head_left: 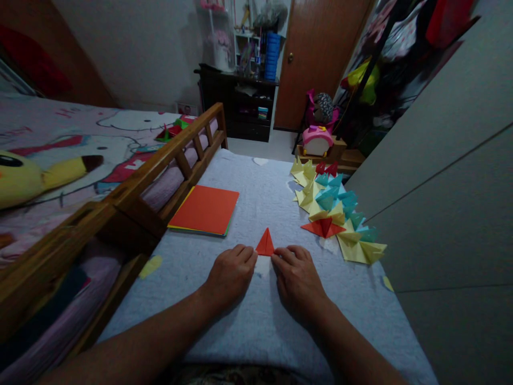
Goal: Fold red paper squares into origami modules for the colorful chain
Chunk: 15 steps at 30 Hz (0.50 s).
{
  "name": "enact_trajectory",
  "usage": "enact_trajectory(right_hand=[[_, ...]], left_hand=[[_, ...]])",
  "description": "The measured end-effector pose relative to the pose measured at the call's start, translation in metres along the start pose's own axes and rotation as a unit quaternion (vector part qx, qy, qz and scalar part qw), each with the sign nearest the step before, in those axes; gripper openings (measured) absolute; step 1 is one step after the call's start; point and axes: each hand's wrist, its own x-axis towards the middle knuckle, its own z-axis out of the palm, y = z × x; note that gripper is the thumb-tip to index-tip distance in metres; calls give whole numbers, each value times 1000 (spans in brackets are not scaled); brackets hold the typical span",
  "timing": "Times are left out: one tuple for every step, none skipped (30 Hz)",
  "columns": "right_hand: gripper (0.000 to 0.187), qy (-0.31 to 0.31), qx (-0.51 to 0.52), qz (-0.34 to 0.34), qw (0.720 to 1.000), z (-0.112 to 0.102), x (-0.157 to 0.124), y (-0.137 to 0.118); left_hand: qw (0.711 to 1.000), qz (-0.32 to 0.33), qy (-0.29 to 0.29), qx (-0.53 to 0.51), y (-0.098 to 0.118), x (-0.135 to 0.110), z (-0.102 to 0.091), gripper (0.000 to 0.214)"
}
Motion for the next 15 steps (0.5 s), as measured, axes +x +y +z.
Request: enact_trajectory(right_hand=[[27, -2, 2, 2, 1000, 0, 0, 0], [28, -2, 5, 5, 1000, 0, 0, 0], [29, -1, 8, 7, 1000, 0, 0, 0], [30, 2, 12, 8, 1000, 0, -1, 0], [30, 7, 15, 9, 1000, 0, -1, 1], [29, 12, 17, 9, 1000, 0, -2, 3], [28, 20, 19, 8, 1000, 1, -2, 4], [27, 28, 20, 8, 999, 1, -2, 6], [26, 36, 24, 9, 999, 1, -2, 8], [25, 47, 33, 10, 998, 2, -2, 10], [23, 60, 47, 12, 997, 2, -2, 12], [23, 73, 65, 14, 995, 3, -2, 14], [23, 87, 85, 18, 992, 4, -1, 15], [22, 99, 103, 22, 989, 5, 0, 16], [22, 110, 116, 28, 987, 6, 1, 17]], left_hand=[[1000, -1, 0, 1, 0, 0, 0, 12], [1000, -1, -1, 1, 0, 0, 0, 11], [1000, 0, -1, 1, 0, 0, 0, 11], [1000, 2, -2, 0, -1, 0, 0, 10], [1000, 4, -3, -1, -1, 1, 1, 10], [1000, 4, -3, -2, -1, 1, 1, 10], [1000, 3, -2, -4, -2, 1, 1, 10], [1000, 1, 0, -8, -2, 1, 2, 10], [1000, -2, 2, -14, -2, 2, 2, 10], [1000, -7, 5, -24, -3, 2, 2, 10], [999, -13, 9, -39, -3, 2, 2, 10], [998, -23, 14, -56, -3, 3, 2, 9], [996, -38, 22, -75, -3, 3, 3, 7], [993, -55, 34, -95, -3, 4, 4, 3], [989, -72, 51, -115, -4, 5, 5, 7]])
